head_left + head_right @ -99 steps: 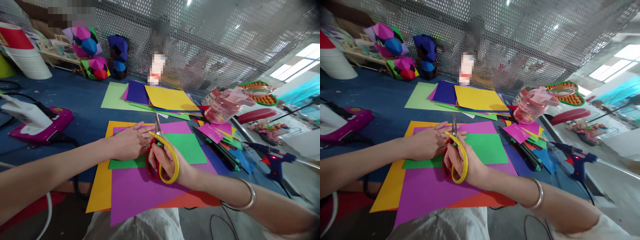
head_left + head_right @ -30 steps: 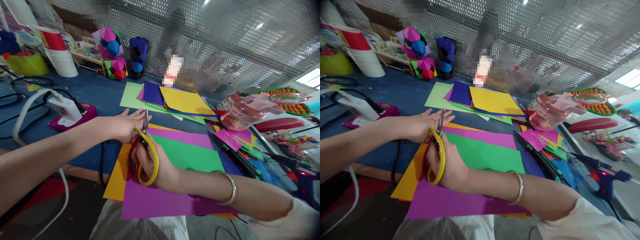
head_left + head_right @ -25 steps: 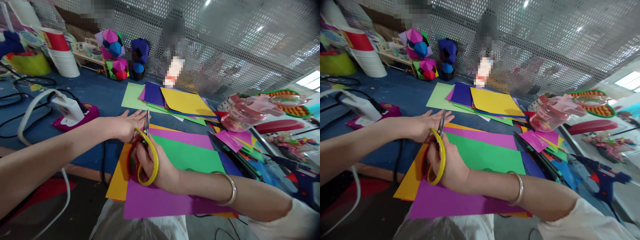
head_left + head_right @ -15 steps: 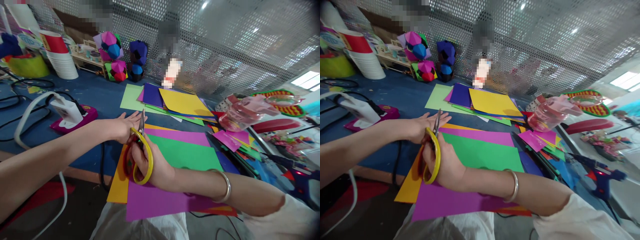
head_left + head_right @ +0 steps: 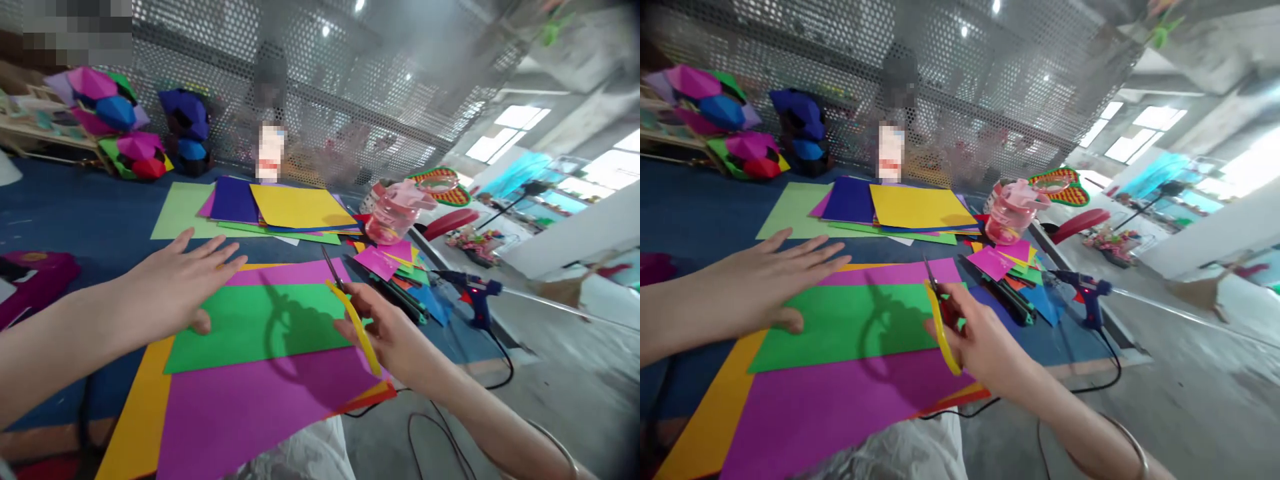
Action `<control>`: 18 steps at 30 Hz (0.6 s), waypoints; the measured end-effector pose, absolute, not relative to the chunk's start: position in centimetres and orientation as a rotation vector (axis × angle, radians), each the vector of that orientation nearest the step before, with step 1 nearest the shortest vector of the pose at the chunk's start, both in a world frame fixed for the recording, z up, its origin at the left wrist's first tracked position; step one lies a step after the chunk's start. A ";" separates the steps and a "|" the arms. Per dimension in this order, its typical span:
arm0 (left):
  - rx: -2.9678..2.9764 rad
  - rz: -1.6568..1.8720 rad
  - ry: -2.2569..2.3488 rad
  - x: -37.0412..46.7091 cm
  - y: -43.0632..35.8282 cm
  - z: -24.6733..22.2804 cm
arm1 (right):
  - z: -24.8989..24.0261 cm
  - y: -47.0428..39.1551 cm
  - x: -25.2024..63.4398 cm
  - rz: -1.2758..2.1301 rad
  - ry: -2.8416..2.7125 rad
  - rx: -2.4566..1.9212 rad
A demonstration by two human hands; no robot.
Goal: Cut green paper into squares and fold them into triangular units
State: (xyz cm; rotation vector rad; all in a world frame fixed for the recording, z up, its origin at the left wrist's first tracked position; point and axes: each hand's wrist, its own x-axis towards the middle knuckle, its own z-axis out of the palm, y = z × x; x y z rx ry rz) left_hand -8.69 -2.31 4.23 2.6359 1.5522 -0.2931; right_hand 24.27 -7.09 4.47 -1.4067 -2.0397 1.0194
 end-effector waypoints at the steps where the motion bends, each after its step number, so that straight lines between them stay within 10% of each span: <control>1: 2.673 -0.291 1.550 -7.8 -2.4 4.4 | 4.2 -7.0 25.6 0.881 -2.045 -1.476; 18: 2.489 -0.134 1.151 2.5 -3.3 3.0 | 2.3 -7.1 38.6 -0.002 -1.803 -1.860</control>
